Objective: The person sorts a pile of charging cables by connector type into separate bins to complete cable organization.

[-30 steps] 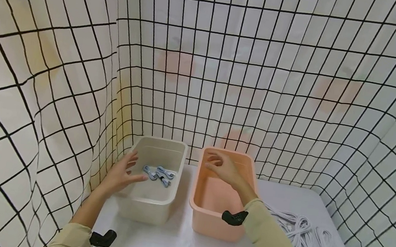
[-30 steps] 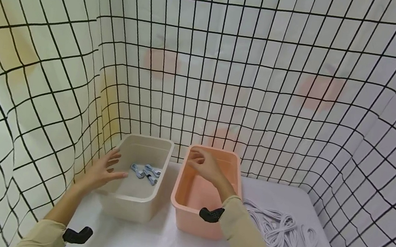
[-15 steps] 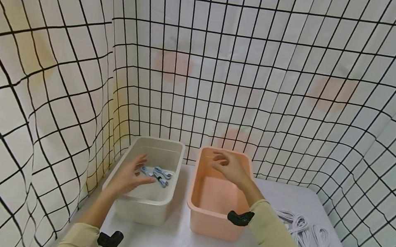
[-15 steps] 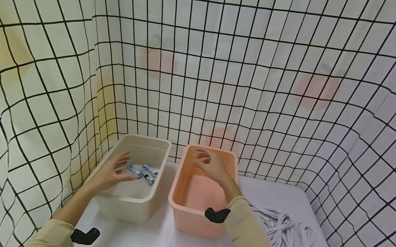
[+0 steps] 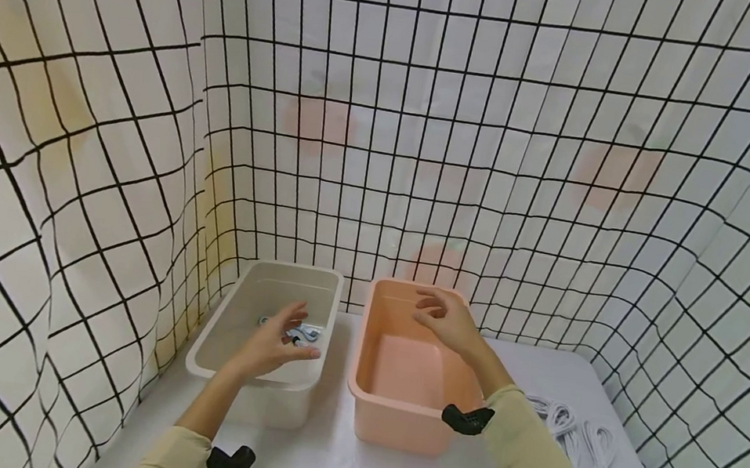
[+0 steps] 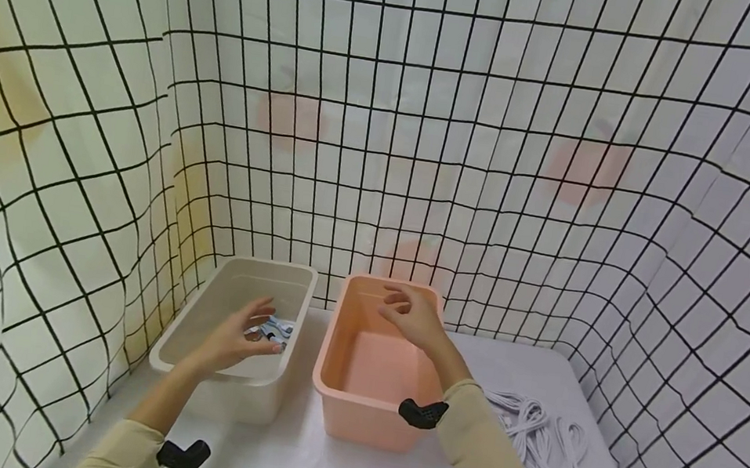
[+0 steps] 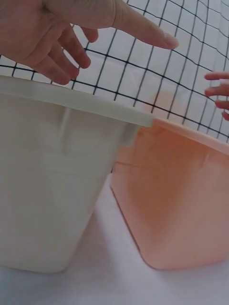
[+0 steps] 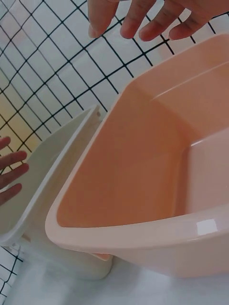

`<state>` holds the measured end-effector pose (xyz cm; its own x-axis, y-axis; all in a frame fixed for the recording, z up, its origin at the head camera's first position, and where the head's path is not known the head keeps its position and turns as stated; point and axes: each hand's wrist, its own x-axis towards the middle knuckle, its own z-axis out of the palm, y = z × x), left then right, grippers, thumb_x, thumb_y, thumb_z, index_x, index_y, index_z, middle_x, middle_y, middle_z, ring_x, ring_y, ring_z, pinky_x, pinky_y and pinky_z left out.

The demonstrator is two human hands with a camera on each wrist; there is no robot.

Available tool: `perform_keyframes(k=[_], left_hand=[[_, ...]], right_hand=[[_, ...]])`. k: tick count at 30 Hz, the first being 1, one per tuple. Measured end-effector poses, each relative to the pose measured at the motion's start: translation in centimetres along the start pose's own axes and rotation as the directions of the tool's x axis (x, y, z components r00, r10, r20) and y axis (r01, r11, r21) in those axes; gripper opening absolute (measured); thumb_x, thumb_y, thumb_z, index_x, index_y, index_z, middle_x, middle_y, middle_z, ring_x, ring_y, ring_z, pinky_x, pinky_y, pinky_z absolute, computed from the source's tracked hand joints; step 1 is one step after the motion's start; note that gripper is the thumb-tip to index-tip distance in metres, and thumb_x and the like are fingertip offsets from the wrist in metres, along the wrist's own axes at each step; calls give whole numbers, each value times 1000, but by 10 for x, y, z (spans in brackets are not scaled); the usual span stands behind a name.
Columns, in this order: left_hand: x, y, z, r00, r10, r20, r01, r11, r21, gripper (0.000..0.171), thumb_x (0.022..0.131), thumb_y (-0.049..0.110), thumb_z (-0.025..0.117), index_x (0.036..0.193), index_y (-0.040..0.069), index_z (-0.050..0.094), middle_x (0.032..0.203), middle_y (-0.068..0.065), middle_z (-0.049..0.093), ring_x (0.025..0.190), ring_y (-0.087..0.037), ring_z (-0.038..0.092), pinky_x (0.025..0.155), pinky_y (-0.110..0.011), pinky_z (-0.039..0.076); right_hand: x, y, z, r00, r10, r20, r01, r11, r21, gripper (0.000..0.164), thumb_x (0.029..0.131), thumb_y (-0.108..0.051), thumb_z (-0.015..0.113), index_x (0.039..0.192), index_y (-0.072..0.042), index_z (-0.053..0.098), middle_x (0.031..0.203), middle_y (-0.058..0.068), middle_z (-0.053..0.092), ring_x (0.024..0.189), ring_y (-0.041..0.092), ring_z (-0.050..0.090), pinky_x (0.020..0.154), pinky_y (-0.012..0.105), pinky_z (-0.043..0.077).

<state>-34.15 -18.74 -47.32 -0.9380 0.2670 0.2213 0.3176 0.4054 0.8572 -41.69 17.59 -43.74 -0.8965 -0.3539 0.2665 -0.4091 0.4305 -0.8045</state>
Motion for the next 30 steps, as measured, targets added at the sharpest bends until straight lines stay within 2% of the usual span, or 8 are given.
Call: perform_keyframes(k=[4, 11, 15, 20, 24, 30], left_hand=[[2, 3, 12, 1000, 6, 13, -5, 999, -38, 96, 86, 20, 87, 160, 1, 29, 153, -28, 44, 141, -47, 40, 113, -57, 37], [8, 14, 31, 1000, 0, 21, 2, 993, -119, 97, 85, 14, 87, 161, 1, 28, 152, -30, 43, 139, -49, 42, 112, -57, 38], [10, 17, 42, 999, -3, 33, 8, 988, -157, 98, 84, 14, 89, 161, 3, 30, 152, -27, 44, 141, -48, 41, 113, -56, 36], [13, 21, 56, 998, -26, 58, 36, 984, -177, 104, 81, 23, 92, 162, 6, 30, 155, -25, 42, 143, -46, 38, 114, -53, 37], [16, 22, 68, 998, -28, 65, 37, 988, -152, 108, 78, 25, 94, 161, 1, 29, 156, -26, 41, 143, -46, 39, 113, -51, 39], [15, 26, 95, 998, 53, 46, -53, 999, 4, 111, 73, 24, 96, 156, -9, 30, 153, -34, 41, 138, -50, 43, 112, -59, 38]], right_hand=[[-6, 5, -4, 999, 34, -16, -34, 999, 0, 55, 97, -28, 76, 147, -12, 57, 128, 16, 66, 111, 34, 63, 90, 50, 55], [-29, -28, -21, 998, 58, -16, -57, 998, 40, 52, 102, -15, 68, 149, 0, 51, 134, 28, 61, 118, 44, 60, 96, 56, 52], [-35, -25, -28, 997, 79, -10, -78, 996, 50, 54, 102, -14, 67, 150, 1, 48, 135, 28, 59, 120, 45, 58, 98, 56, 51], [-41, -15, -33, 995, 95, -25, -93, 994, 49, 55, 102, -15, 68, 151, 1, 48, 136, 29, 59, 120, 46, 58, 96, 56, 52], [-43, 6, -36, 995, 97, -32, -95, 994, 54, 56, 103, -13, 67, 152, 2, 45, 137, 31, 57, 121, 48, 57, 95, 57, 53], [-47, 39, -45, 993, 106, -59, -103, 994, 40, 56, 103, -15, 67, 153, -2, 46, 137, 27, 59, 121, 44, 58, 95, 56, 53]])
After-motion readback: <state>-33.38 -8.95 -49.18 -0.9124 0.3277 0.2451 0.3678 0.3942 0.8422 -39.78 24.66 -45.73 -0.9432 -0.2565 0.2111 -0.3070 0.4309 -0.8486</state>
